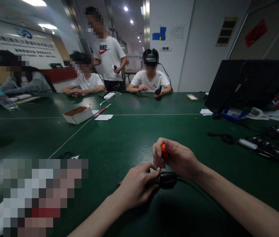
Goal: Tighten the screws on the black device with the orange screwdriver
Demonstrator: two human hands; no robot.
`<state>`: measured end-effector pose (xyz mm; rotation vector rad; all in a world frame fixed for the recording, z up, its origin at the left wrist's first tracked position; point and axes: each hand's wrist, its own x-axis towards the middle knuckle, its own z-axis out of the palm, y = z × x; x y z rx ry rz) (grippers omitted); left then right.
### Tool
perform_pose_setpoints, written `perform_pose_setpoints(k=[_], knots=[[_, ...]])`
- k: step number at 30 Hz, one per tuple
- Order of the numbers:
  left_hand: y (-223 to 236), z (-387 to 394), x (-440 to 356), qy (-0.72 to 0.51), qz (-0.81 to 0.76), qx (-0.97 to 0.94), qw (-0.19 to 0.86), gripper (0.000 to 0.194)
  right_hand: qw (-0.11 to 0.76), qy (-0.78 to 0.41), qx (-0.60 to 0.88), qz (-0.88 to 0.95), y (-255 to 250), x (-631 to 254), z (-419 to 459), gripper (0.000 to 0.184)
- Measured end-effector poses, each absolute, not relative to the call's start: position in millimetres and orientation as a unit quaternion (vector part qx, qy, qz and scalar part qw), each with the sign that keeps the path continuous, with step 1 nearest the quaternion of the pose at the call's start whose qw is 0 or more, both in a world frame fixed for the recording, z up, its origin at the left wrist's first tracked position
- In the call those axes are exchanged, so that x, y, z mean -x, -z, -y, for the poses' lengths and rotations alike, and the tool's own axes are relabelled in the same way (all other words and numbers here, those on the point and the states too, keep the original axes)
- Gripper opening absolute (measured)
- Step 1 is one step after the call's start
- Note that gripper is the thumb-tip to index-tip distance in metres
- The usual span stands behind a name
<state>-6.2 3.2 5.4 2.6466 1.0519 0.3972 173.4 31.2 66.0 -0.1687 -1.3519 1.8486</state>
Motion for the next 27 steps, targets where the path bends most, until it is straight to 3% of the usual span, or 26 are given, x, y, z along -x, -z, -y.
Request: perform_pose_setpoints(k=[8, 16, 20, 27], knots=[[-6.7, -3.3, 6.6, -0.13, -0.367, -0.911, 0.134, 0.037, 0.414, -0.741, 0.061, 0.525, -67.7, -173.7, -30.8, 0.02], [-7.3, -3.6, 6.6, -0.124, -0.363, -0.913, 0.136, 0.028, 0.41, -0.734, 0.059, 0.538, -66.8, -173.2, -28.8, 0.034], [-7.1, -3.6, 6.2, -0.127, -0.369, -0.91, 0.14, 0.033, 0.411, -0.73, 0.062, 0.543, -66.4, -173.2, -28.2, 0.039], [-9.0, -3.0, 5.6, -0.133, -0.367, -0.908, 0.148, 0.035, 0.419, -0.726, 0.069, 0.54, -67.4, -174.8, -27.9, 0.017]])
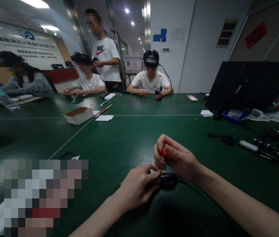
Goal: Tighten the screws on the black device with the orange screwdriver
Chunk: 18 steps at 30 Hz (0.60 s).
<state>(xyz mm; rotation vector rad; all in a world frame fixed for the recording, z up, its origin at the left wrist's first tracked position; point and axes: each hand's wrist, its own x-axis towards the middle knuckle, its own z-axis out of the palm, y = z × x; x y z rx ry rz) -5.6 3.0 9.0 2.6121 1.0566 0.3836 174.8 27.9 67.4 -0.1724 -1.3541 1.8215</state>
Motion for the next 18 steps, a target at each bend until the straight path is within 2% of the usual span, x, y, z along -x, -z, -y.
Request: perform_pose_setpoints(k=[4, 12, 18], knots=[[-8.7, -3.2, 6.3, -0.131, -0.367, -0.909, 0.148, 0.036, 0.434, -0.71, 0.073, 0.55, -69.3, -175.4, -28.8, 0.019], [-8.5, -3.2, 5.8, -0.124, -0.37, -0.91, 0.139, 0.037, 0.437, -0.701, 0.082, 0.558, -67.9, -173.5, -29.4, 0.037], [-10.0, -3.1, 5.4, -0.124, -0.367, -0.911, 0.141, 0.038, 0.431, -0.681, 0.099, 0.583, -70.1, -179.1, -32.1, 0.019]])
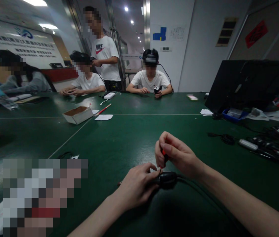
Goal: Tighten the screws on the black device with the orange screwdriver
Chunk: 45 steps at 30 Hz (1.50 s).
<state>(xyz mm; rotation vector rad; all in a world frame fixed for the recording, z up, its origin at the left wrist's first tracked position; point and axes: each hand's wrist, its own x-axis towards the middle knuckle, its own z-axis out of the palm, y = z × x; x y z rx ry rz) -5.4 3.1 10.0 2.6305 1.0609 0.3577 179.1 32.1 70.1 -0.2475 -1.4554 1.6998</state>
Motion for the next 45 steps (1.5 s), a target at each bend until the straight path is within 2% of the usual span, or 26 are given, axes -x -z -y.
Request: perform_pose_setpoints(k=[2, 8, 12, 18, 23, 27, 32, 37, 41, 45], knots=[[-11, -3, 5, -0.123, -0.37, -0.909, 0.146, 0.038, 0.432, -0.619, 0.122, 0.644, -75, -185, -34, 0.017], [-10, -3, 6, -0.126, -0.367, -0.908, 0.156, 0.041, 0.413, -0.289, 0.216, 0.836, -96, -201, -31, 0.015], [-9, -3, 6, -0.13, -0.366, -0.909, 0.153, 0.036, 0.382, -0.175, 0.208, 0.883, -106, -200, -21, 0.021], [-12, -3, 4, -0.121, -0.368, -0.909, 0.154, 0.025, 0.375, -0.178, 0.226, 0.882, -103, -196, -12, 0.006], [-16, -3, 4, -0.118, -0.37, -0.907, 0.162, 0.024, 0.394, -0.273, 0.247, 0.842, -101, -196, -11, 0.026], [-14, -3, 4, -0.119, -0.372, -0.907, 0.159, 0.024, 0.379, -0.322, 0.243, 0.833, -105, -197, -12, 0.023], [-10, -3, 5, -0.128, -0.369, -0.909, 0.147, 0.028, 0.405, -0.284, 0.236, 0.836, -109, -200, -16, 0.014], [-9, -3, 5, -0.133, -0.368, -0.909, 0.146, 0.031, 0.388, -0.284, 0.219, 0.849, -112, -200, -15, 0.024], [-10, -3, 5, -0.129, -0.358, -0.912, 0.151, 0.024, 0.39, -0.282, 0.237, 0.844, -109, -198, -14, 0.013], [-9, -3, 5, -0.125, -0.369, -0.909, 0.15, 0.026, 0.402, -0.295, 0.269, 0.824, -103, -196, -14, 0.019]])
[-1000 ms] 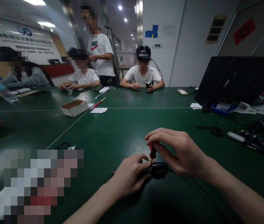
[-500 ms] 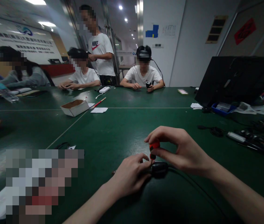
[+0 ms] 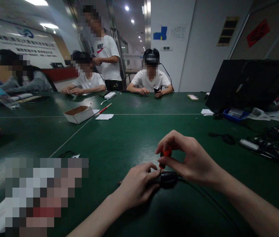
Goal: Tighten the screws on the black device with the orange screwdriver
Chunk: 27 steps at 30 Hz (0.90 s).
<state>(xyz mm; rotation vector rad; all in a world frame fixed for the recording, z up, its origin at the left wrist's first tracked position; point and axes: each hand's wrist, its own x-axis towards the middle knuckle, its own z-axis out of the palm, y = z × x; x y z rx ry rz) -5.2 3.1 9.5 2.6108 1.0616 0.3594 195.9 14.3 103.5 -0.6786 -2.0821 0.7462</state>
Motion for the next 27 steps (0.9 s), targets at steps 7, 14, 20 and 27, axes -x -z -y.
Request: perform_pose_setpoints(k=[7, 14, 20, 27], knots=[[-10.4, -3.1, 5.2, -0.119, -0.372, -0.907, 0.155, 0.024, 0.386, -0.371, 0.274, 0.799, -104.5, -197.0, -14.5, 0.024], [-10.2, -3.1, 4.6, -0.133, -0.369, -0.907, 0.153, 0.029, 0.371, -0.27, 0.233, 0.857, -107.6, -200.6, -17.3, 0.026], [-11.2, -2.8, 4.6, -0.122, -0.376, -0.905, 0.155, 0.025, 0.347, -0.3, 0.255, 0.851, -106.6, -198.7, -14.7, 0.017], [-10.1, -3.1, 4.1, -0.122, -0.381, -0.903, 0.16, 0.025, 0.363, -0.316, 0.266, 0.835, -105.1, -196.8, -13.2, 0.024]])
